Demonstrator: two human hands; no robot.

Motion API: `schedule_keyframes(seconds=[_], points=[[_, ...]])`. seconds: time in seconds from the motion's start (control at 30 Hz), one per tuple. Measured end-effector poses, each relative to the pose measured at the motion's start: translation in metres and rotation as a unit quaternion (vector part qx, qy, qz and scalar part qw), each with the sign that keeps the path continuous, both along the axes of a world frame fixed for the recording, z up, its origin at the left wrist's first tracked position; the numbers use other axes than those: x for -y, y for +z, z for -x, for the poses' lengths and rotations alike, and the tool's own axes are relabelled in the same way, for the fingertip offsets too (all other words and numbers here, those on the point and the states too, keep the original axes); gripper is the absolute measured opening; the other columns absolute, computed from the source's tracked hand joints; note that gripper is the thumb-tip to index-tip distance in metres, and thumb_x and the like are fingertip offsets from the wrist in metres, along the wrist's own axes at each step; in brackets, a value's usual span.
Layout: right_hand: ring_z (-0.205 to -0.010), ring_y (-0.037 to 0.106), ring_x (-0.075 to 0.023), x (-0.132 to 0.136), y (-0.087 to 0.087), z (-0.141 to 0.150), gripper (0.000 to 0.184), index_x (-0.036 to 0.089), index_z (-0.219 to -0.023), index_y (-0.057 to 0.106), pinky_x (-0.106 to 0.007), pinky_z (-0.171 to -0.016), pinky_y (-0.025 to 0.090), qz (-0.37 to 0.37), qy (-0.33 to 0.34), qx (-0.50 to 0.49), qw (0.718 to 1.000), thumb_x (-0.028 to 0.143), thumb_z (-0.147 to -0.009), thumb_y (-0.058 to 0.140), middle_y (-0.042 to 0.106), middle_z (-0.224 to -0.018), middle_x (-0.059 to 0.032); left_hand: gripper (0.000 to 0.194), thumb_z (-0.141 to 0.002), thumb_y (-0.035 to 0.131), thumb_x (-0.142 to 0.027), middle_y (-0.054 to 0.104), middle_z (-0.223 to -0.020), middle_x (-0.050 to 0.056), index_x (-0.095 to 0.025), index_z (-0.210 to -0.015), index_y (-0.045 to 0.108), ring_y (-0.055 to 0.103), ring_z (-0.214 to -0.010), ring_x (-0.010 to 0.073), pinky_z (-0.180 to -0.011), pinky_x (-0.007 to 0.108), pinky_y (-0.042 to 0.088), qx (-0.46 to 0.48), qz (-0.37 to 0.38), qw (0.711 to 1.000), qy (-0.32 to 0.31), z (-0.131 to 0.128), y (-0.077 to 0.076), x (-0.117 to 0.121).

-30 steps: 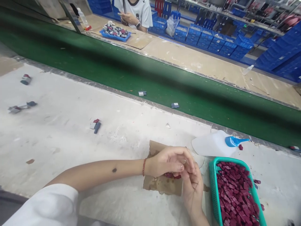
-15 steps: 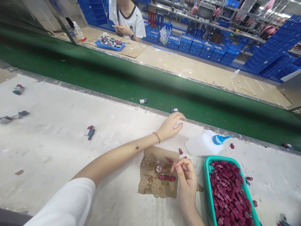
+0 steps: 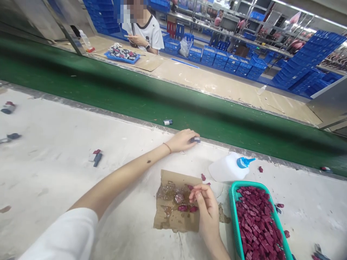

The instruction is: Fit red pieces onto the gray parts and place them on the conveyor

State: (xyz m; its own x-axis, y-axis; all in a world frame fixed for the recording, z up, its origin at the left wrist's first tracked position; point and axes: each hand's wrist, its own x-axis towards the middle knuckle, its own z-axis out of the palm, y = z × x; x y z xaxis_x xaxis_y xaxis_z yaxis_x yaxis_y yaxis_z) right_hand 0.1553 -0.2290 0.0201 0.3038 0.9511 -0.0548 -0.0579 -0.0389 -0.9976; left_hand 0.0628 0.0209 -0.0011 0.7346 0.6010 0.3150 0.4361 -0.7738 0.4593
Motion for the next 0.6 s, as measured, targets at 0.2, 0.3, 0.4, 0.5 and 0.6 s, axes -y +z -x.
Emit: schedule_keyframes(seconds=[0.2,0.3,0.4,0.5,0.6], points=[[-0.072,0.064,-0.0178,-0.002,0.011,-0.009,0.021,0.023,-0.091,0.065,-0.026,-0.065,0.049,-0.005,0.044,0.139,0.989,0.037,-0.098,0.050,0.067,-0.077,-0.0020,0.029,-0.085,0.056,-0.033,0.068,-0.114,0.009,-0.019,-0.108,0.066,0.058,-0.109,0.0263,-0.102,0.041,0.043,-0.013,-0.014,1.000,0.009,0.057,0.001,-0.011],[-0.083,0.065,-0.0211,0.000,0.032,-0.025,0.020,0.023,-0.093,0.066,-0.030,-0.074,0.049,-0.002,0.087,0.285,0.955,0.031,-0.098,0.048,0.070,-0.087,-0.0042,0.036,-0.088,0.047,-0.026,0.060,-0.127,0.012,-0.017,-0.120,0.060,0.049,-0.120,0.0295,-0.109,0.048,0.036,0.016,-0.004,0.991,0.133,0.063,-0.005,-0.027],[-0.089,0.064,-0.0250,0.013,0.052,-0.055,0.022,0.024,-0.094,0.066,-0.034,-0.077,0.048,0.044,0.032,0.410,0.910,0.034,-0.097,0.047,0.070,-0.095,-0.0065,0.034,-0.086,0.047,-0.024,0.060,-0.122,0.015,-0.017,-0.117,0.060,0.050,-0.114,0.0320,-0.104,0.050,0.039,0.027,0.027,0.982,0.184,0.062,-0.013,-0.038],[-0.090,0.063,-0.0287,0.031,0.056,-0.099,0.024,0.024,-0.096,0.066,-0.038,-0.075,0.048,0.118,-0.068,0.520,0.844,0.039,-0.094,0.047,0.069,-0.099,-0.0091,0.026,-0.086,0.048,-0.025,0.063,-0.111,0.014,-0.018,-0.106,0.063,0.052,-0.104,0.0314,-0.099,0.049,0.043,0.039,0.058,0.978,0.199,0.057,-0.015,-0.042],[-0.087,0.063,-0.0303,0.039,0.044,-0.140,0.023,0.023,-0.096,0.066,-0.041,-0.073,0.048,0.136,-0.083,0.627,0.763,0.031,-0.091,0.045,0.068,-0.095,-0.0104,0.020,-0.084,0.050,-0.023,0.063,-0.104,0.013,-0.019,-0.099,0.063,0.051,-0.103,0.0309,-0.101,0.048,0.042,0.067,0.089,0.971,0.212,0.048,-0.012,-0.041]])
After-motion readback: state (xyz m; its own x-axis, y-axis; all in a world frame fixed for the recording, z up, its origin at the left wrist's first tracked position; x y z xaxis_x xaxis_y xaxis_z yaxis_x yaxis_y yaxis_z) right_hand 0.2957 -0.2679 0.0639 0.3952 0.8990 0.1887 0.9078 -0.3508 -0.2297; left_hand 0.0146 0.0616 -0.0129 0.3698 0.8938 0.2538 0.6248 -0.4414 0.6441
